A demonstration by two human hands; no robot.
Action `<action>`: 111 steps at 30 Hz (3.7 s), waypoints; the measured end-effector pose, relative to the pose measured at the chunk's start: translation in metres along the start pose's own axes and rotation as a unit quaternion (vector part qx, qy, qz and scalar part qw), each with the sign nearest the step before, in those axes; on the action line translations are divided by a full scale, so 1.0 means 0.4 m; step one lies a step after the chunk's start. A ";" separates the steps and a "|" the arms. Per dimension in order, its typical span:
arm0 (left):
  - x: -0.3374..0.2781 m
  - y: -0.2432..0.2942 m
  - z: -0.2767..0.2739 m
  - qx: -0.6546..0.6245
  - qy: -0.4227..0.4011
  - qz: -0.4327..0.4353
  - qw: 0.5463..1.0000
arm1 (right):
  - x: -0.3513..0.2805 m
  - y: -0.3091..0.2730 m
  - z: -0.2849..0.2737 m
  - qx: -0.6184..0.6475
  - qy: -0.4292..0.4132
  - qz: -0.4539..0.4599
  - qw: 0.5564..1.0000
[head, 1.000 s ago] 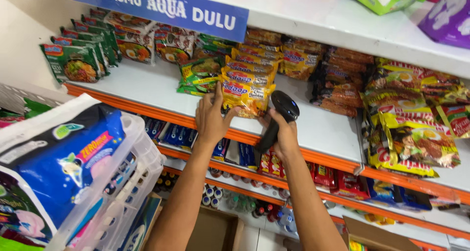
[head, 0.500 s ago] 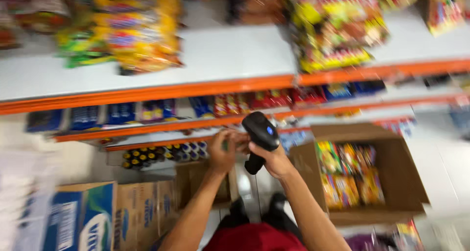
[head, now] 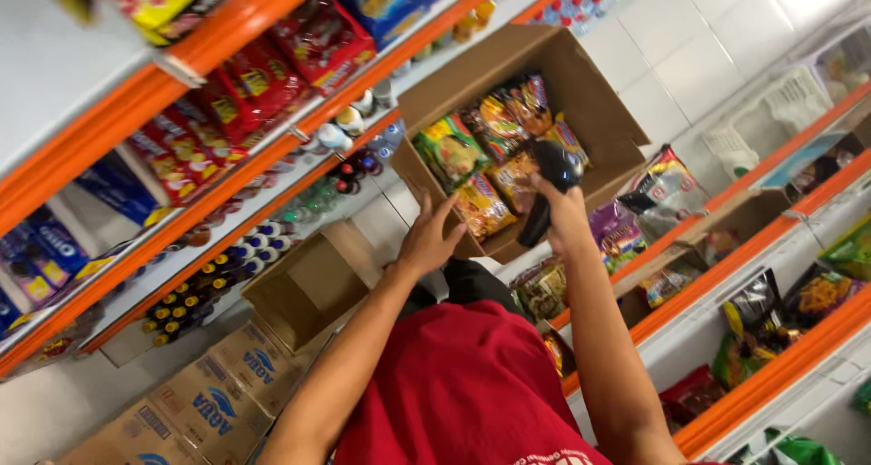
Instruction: The person scans packages of instant noodles on shelves and inside a cardboard box using a handheld barcode scanner.
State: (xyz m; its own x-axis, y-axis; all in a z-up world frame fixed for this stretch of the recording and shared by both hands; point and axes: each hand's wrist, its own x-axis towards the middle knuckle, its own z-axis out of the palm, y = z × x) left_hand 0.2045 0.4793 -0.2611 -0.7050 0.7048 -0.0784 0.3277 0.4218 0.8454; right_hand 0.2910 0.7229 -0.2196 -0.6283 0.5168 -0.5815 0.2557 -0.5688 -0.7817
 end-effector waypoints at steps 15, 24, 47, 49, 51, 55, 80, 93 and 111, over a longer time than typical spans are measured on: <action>0.051 0.058 0.007 0.065 -0.033 -0.147 0.986 | 0.372 0.053 -0.019 -0.588 -0.251 0.019 0.769; 0.053 0.058 0.008 0.033 -0.008 -0.133 0.990 | 0.359 0.098 0.002 -0.534 -0.376 0.078 0.753; 0.077 0.141 0.116 -0.020 0.075 0.003 0.997 | 0.229 -0.194 -0.007 -0.600 -0.322 0.011 0.732; 0.067 0.102 0.119 -0.072 0.082 -0.046 0.993 | 0.196 -0.228 -0.005 -0.475 -0.392 0.011 0.788; 0.056 0.070 0.099 -0.123 0.089 -0.096 0.984 | 0.159 -0.247 0.006 -0.339 -0.457 0.010 0.823; 0.049 0.060 0.016 -0.468 0.140 -0.192 0.852 | 0.092 -0.222 0.067 -0.329 -0.276 -0.076 0.900; -0.055 0.302 -0.467 -0.641 0.284 0.024 0.713 | -0.233 -0.221 0.546 0.067 -0.275 -0.207 0.937; -0.161 0.380 -0.622 -0.582 0.313 0.124 0.740 | -0.316 -0.239 0.597 -0.022 -0.337 -0.266 0.903; -0.126 0.285 -0.626 -0.527 0.451 0.047 0.719 | -0.329 -0.210 0.643 0.082 -0.289 -0.249 0.921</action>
State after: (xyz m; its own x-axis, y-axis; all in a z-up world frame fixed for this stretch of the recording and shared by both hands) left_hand 0.1200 0.3490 -0.0284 -0.9878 -0.1545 -0.0217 0.0770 -0.6038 0.7934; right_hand 0.1633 0.5381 -0.0196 -0.9359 0.3397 0.0938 -0.2544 -0.4672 -0.8468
